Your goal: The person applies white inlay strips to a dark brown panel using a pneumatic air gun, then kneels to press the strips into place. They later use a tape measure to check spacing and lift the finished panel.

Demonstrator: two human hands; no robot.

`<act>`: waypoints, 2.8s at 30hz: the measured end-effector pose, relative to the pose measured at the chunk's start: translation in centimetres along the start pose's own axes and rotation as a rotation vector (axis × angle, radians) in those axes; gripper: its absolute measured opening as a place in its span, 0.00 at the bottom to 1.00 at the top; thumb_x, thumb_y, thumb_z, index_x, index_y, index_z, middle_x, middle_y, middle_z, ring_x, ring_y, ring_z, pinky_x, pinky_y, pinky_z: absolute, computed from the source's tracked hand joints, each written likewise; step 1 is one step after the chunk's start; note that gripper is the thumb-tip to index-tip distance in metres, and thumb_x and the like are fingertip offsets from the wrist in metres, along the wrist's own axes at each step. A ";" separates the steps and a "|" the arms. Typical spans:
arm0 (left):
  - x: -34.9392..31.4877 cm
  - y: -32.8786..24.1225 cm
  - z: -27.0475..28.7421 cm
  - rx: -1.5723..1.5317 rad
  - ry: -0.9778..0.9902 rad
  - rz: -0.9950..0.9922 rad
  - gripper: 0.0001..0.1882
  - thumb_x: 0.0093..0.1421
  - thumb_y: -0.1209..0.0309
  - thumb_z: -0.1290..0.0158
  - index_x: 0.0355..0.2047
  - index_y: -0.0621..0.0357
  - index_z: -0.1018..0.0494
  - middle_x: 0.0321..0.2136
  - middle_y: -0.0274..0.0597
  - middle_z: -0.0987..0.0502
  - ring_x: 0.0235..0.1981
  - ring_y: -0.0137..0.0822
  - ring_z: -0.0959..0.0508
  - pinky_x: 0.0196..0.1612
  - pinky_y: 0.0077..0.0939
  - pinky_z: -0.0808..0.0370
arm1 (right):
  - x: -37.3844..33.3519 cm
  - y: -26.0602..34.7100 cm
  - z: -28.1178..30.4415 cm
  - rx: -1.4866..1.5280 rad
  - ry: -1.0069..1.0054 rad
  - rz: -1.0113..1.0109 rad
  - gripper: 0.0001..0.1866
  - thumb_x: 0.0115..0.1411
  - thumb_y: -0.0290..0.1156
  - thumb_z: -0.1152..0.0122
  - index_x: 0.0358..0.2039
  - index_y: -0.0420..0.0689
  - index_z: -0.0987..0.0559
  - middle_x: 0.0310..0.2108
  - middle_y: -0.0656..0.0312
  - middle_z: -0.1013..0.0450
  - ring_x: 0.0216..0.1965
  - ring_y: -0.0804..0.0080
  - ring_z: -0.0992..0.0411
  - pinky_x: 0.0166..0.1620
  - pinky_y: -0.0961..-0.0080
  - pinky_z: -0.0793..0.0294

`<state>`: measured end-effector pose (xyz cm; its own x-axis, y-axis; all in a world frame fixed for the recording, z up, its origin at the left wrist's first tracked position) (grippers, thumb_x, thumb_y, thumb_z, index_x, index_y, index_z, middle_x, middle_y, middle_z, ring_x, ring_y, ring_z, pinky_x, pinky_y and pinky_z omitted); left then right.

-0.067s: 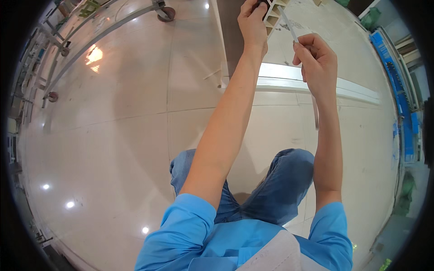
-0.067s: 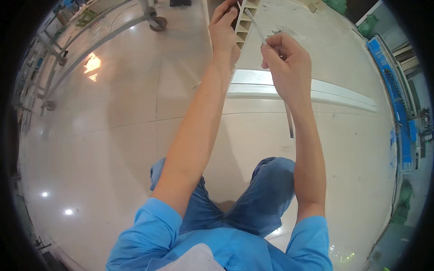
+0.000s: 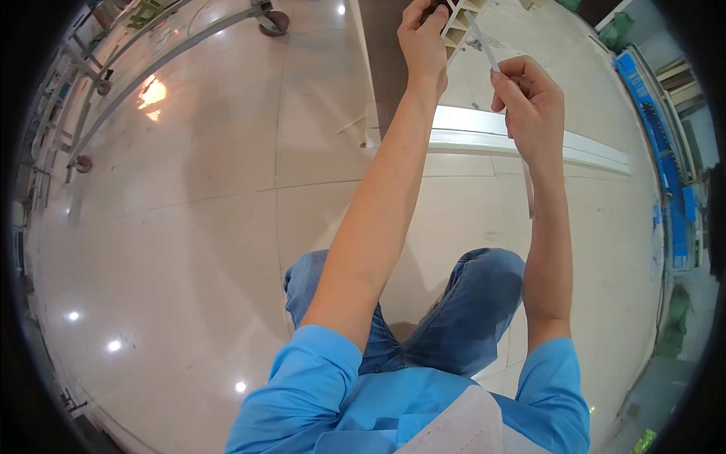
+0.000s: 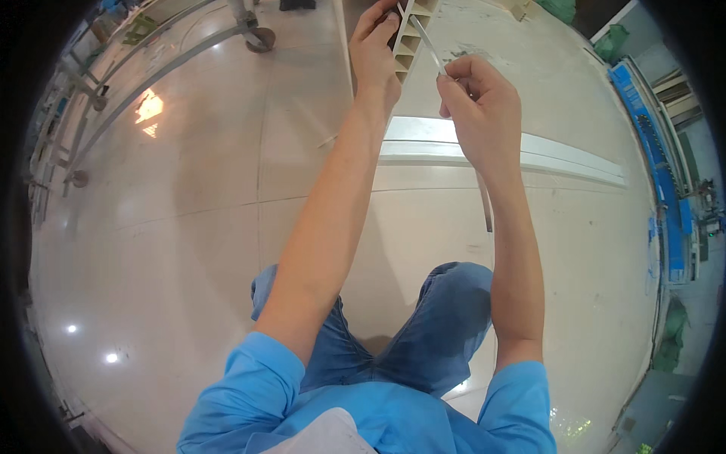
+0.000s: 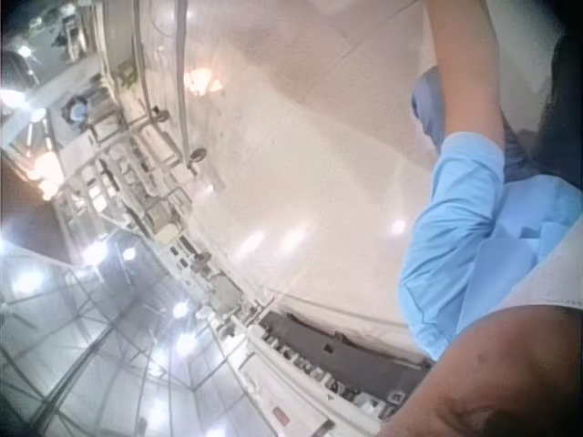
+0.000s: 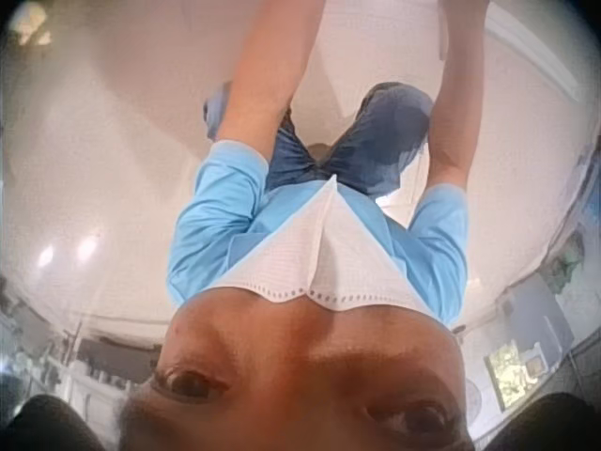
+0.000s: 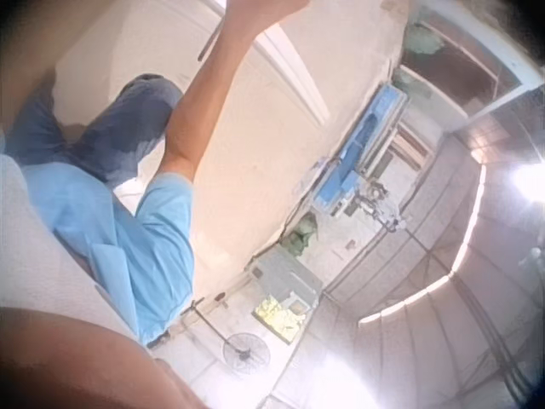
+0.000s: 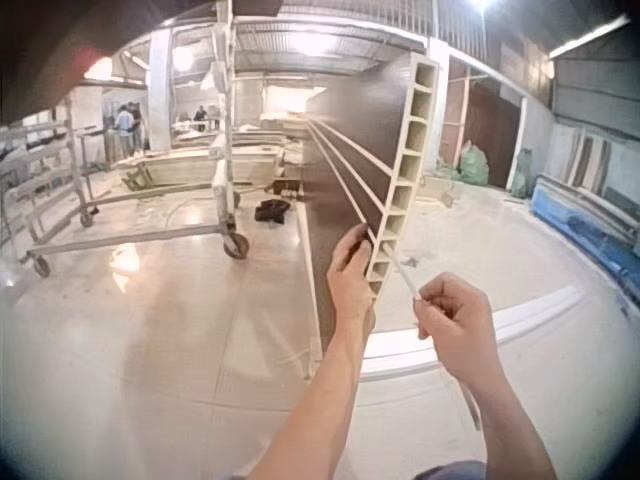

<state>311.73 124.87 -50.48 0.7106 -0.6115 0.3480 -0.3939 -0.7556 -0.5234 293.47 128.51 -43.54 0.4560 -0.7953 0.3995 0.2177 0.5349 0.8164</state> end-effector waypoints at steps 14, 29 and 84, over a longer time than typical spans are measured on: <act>-0.4 0.5 -0.2 -0.028 0.044 -0.115 0.20 0.67 0.74 0.47 0.59 0.59 0.27 0.56 0.38 0.31 0.55 0.30 0.30 0.59 0.25 0.33 | 0.3 1.7 -1.6 -0.337 -0.043 -0.076 0.07 0.63 0.28 0.41 0.32 0.37 0.23 0.16 0.64 0.28 0.19 0.82 0.32 0.25 0.79 0.37; 0.0 -0.5 -1.4 0.079 0.118 -0.018 0.32 0.57 0.68 0.39 0.61 0.61 0.32 0.59 0.42 0.37 0.58 0.37 0.30 0.60 0.32 0.33 | 1.3 5.1 -2.5 -0.640 -0.106 -0.062 0.05 0.63 0.26 0.41 0.34 0.38 0.23 0.15 0.61 0.28 0.18 0.79 0.32 0.25 0.73 0.35; 1.0 -1.6 -2.3 -0.011 0.219 0.315 0.35 0.62 0.72 0.44 0.69 0.52 0.41 0.61 0.40 0.37 0.62 0.35 0.35 0.66 0.33 0.40 | 3.3 6.1 -3.6 -0.699 -0.060 0.108 0.03 0.61 0.22 0.46 0.35 0.37 0.27 0.12 0.52 0.32 0.12 0.65 0.35 0.21 0.67 0.41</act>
<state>311.72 124.96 -47.48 0.4129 -0.8490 0.3296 -0.5802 -0.5242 -0.6234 299.43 130.15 -38.76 0.4621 -0.7311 0.5019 0.6858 0.6534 0.3205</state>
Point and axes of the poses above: each hand's wrist, its own x-axis towards the middle knuckle, its own z-axis out of the back of the hand, y = z × x, the point moved 7 cm from there along x, towards the middle knuckle
